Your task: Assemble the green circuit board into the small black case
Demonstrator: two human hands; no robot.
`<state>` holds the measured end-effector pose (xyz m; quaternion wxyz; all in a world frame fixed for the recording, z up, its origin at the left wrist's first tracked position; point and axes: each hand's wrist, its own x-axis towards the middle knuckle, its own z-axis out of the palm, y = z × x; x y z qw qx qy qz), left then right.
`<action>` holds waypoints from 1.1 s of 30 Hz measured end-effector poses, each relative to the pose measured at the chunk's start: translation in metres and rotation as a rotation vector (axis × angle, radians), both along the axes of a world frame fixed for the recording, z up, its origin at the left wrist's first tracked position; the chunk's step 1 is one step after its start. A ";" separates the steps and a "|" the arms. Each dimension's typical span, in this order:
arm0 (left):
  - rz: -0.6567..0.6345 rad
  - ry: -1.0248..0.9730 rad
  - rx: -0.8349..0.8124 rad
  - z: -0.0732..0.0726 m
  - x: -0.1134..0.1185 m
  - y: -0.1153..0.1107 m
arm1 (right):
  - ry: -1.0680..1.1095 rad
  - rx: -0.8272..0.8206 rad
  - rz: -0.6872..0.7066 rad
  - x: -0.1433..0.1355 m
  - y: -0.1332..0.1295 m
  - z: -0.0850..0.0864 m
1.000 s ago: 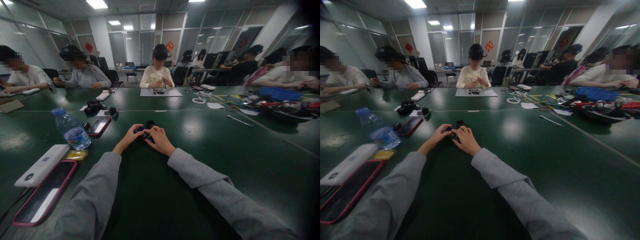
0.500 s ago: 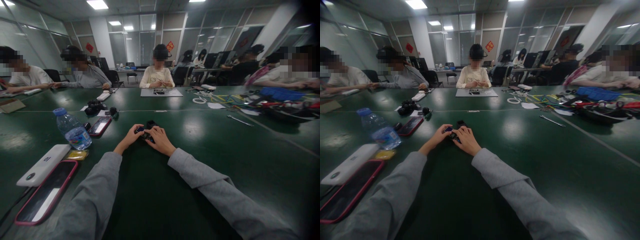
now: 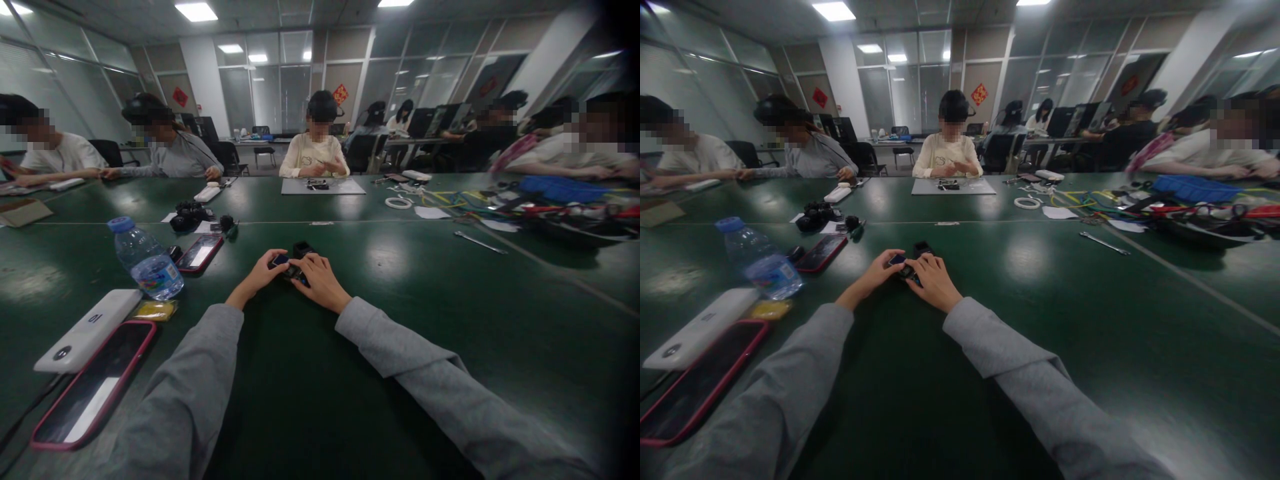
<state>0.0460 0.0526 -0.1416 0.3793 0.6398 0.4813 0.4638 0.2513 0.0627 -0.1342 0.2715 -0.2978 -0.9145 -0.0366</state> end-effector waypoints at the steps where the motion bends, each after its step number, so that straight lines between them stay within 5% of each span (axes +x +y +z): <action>1: -0.007 0.000 -0.004 0.000 0.000 0.000 | 0.000 -0.001 -0.001 0.000 0.000 0.000; 33: -0.079 -0.135 -0.084 0.001 -0.004 0.003 | 0.005 0.016 0.005 0.000 0.000 -0.001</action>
